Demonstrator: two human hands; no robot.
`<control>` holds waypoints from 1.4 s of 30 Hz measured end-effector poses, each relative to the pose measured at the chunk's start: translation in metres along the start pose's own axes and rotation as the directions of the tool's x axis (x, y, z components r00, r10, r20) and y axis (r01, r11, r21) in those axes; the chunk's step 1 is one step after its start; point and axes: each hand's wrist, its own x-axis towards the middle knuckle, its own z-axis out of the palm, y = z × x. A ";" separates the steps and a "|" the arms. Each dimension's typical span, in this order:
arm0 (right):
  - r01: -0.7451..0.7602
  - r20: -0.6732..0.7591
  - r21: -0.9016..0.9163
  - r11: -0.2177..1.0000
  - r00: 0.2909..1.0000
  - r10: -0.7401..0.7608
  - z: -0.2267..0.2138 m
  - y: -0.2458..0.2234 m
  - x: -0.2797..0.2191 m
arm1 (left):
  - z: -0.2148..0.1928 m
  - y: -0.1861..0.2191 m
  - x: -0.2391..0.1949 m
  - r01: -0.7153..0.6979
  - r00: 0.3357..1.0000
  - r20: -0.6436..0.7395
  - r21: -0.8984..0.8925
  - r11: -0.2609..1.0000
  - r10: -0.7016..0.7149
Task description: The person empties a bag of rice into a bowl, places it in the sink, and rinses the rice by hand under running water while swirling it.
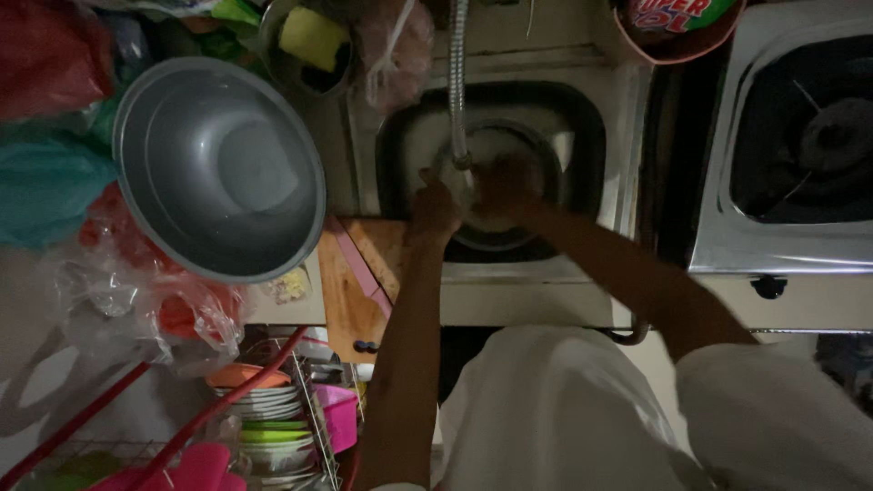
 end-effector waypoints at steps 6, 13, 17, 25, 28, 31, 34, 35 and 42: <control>-0.091 -0.090 -0.051 0.995 0.992 0.086 -0.016 0.013 -0.020 | -0.016 0.021 -0.013 0.096 0.995 -0.024 -0.056 0.994 -0.097; -0.214 -0.219 -0.065 0.975 0.956 0.195 0.029 -0.008 0.007 | -0.005 0.007 0.003 0.021 0.998 -0.053 -0.005 1.000 -0.021; -0.155 -0.059 -0.143 0.977 0.987 0.148 0.025 -0.007 0.016 | -0.002 0.000 0.010 -0.018 0.997 -0.077 0.014 1.000 0.019; -0.057 -0.439 -0.335 0.941 0.893 -0.102 0.047 -0.014 0.017 | 0.006 -0.004 0.011 -0.102 0.989 -0.105 0.061 0.993 0.108; -0.111 -0.467 -0.387 0.915 0.880 -0.090 0.051 0.000 0.027 | 0.004 -0.007 0.012 -0.122 0.984 -0.124 0.053 0.991 0.128; -0.144 -0.487 -0.414 0.899 0.869 -0.085 0.065 0.005 0.042 | 0.006 -0.012 0.013 -0.130 0.979 -0.154 0.040 0.991 0.135; -0.137 -0.471 -0.418 0.898 0.878 -0.085 0.074 0.009 0.049 | 0.011 -0.017 0.017 -0.145 0.975 -0.166 0.039 0.989 0.150; -0.128 -0.454 -0.407 0.904 0.888 -0.078 0.069 0.015 0.048 | 0.013 -0.016 0.021 -0.156 0.973 -0.169 0.038 0.987 0.161; -0.106 -0.137 -0.370 0.923 0.989 0.058 0.014 0.028 0.007 | 0.025 -0.032 0.038 -0.237 0.947 -0.205 0.083 0.968 0.249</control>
